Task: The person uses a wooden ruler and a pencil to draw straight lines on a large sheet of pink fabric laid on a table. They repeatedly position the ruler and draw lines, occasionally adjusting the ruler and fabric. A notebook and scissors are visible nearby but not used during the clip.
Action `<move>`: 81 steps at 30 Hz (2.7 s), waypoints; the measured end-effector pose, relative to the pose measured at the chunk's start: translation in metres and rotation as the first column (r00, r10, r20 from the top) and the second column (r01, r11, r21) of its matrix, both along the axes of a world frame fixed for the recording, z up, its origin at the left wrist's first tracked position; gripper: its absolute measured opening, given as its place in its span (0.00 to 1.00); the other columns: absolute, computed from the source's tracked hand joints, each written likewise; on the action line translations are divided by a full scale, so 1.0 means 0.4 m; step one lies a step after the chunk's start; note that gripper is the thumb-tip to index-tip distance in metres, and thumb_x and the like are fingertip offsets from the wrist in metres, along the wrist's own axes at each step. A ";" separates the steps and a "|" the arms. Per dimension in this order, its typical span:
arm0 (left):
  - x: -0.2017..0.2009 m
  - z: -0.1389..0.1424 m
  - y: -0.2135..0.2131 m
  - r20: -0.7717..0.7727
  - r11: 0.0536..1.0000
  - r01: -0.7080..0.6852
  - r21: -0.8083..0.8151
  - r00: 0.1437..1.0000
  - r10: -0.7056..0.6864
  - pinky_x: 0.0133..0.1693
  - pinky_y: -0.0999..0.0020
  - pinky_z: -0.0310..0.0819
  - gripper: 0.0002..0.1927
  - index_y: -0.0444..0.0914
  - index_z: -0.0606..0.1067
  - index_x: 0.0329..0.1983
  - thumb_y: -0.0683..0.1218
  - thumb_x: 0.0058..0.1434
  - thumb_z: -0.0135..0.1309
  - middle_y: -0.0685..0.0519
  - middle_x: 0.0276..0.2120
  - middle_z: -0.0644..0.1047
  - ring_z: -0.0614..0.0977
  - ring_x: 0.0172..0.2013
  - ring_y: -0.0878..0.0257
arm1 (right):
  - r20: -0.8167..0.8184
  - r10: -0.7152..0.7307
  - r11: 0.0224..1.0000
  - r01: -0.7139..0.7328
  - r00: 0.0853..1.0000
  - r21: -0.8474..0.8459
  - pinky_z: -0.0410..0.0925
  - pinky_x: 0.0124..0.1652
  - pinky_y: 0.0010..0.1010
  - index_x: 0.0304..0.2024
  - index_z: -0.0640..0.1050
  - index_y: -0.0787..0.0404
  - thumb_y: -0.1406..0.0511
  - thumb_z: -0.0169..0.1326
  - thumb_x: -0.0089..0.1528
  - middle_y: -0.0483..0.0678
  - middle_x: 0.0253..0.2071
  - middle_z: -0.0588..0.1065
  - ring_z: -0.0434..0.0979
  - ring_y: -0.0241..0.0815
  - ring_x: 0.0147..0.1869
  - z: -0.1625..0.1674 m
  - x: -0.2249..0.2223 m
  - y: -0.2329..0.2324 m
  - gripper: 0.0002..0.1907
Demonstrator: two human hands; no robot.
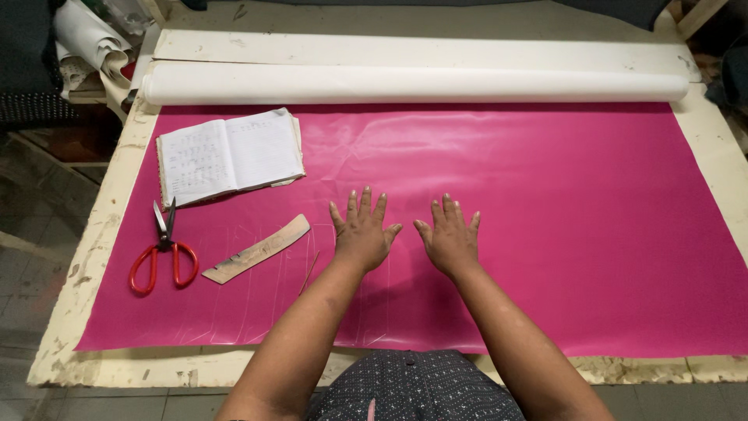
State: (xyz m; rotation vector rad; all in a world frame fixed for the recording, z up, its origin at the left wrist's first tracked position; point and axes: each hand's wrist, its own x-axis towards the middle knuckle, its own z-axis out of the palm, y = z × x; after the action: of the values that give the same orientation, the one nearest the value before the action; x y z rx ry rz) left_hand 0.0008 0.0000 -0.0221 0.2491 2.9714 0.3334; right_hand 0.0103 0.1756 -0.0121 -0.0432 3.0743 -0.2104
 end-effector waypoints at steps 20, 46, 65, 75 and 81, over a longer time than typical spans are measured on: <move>-0.009 0.000 0.001 0.030 1.000 -0.009 -0.001 0.999 0.009 0.67 0.31 0.18 0.41 0.49 0.43 0.79 0.69 0.69 0.33 0.48 0.78 0.38 0.36 0.76 0.47 | -0.004 0.023 0.999 -0.023 1.000 0.026 0.35 0.70 0.66 0.75 0.55 0.57 0.40 0.28 0.69 0.54 0.78 0.46 0.44 0.54 0.81 -0.009 -0.006 -0.006 0.40; 0.130 -0.082 -0.293 -0.070 0.973 -0.232 0.013 0.970 0.232 0.73 0.42 0.44 0.34 0.44 0.56 0.77 0.58 0.71 0.42 0.48 0.76 0.57 0.57 0.76 0.53 | -0.059 0.319 0.943 -0.322 0.946 -0.081 0.40 0.71 0.63 0.68 0.66 0.58 0.49 0.50 0.66 0.52 0.75 0.58 0.52 0.50 0.79 -0.129 0.094 -0.142 0.33; 0.310 -0.241 -0.581 -0.160 0.959 -0.192 0.206 0.961 0.227 0.69 0.41 0.42 0.35 0.42 0.58 0.74 0.58 0.68 0.48 0.52 0.76 0.54 0.53 0.74 0.58 | 0.073 0.595 0.804 -0.594 0.800 -0.041 0.40 0.72 0.63 0.65 0.70 0.47 0.51 0.52 0.65 0.44 0.65 0.68 0.61 0.48 0.74 -0.127 -0.034 -0.597 0.26; 0.175 -0.159 -0.561 0.018 0.865 -0.455 0.212 0.887 0.462 0.62 0.48 0.59 0.33 0.42 0.65 0.70 0.52 0.62 0.59 0.50 0.65 0.67 0.66 0.63 0.51 | -0.009 0.723 0.687 -0.720 0.691 -0.097 0.52 0.69 0.52 0.44 0.79 0.51 0.50 0.62 0.56 0.45 0.49 0.74 0.69 0.49 0.60 -0.173 0.036 -0.489 0.19; 0.100 -0.114 -0.553 0.240 0.811 -0.561 0.169 0.821 0.518 0.56 0.53 0.70 0.30 0.40 0.72 0.57 0.53 0.54 0.67 0.46 0.52 0.78 0.77 0.56 0.49 | -0.038 0.672 0.740 -0.670 0.739 0.065 0.64 0.52 0.44 0.44 0.74 0.57 0.66 0.50 0.65 0.49 0.44 0.71 0.70 0.48 0.50 -0.193 0.088 -0.448 0.06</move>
State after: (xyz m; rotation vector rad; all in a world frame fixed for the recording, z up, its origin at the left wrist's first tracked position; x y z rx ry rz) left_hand 0.0407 -0.2213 -0.0676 -0.5996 2.7525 0.7267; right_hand 0.0453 -0.0037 -0.0893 -1.1552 2.8699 -0.0899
